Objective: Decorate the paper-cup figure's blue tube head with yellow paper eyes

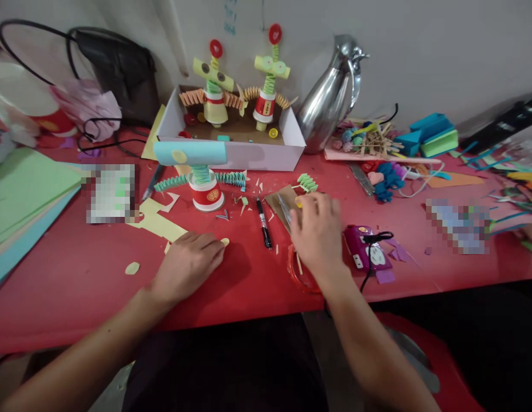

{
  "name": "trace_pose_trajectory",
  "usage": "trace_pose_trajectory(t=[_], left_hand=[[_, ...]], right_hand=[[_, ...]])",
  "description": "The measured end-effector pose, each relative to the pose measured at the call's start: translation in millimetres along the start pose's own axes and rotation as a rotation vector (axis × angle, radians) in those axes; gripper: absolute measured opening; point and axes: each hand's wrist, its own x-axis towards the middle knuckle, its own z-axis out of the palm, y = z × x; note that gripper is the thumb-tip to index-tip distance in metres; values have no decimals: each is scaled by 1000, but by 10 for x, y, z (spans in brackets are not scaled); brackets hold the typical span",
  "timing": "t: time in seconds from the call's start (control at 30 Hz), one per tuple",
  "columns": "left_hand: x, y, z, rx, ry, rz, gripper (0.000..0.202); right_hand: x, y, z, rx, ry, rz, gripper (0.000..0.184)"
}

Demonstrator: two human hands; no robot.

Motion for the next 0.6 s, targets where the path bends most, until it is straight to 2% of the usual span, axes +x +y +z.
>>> trace_pose_trajectory(t=[0.07, 0.13, 0.27, 0.33, 0.4, 0.6], left_hand=[[-11, -11, 0, -182, 72, -105, 19], [-16, -13, -38, -456, 147, -256, 13], [-5, -20, -172, -931, 207, -493, 12], [7, -40, -227, -1060, 247, -551, 12], [21, -67, -264, -1122, 285, -585, 13], [70, -128, -293, -1127, 314, -560, 12]], right_hand=[[-66, -236, -20, 296, -100, -71, 12], [-110, -448, -2, 565, -235, -50, 8], [-91, -731, 75, 974, -414, 162, 13], [-47, -813, 95, 1115, -430, 255, 13], [0, -868, 99, 1179, -396, 288, 11], [106, -955, 121, 1204, -316, 250, 10]])
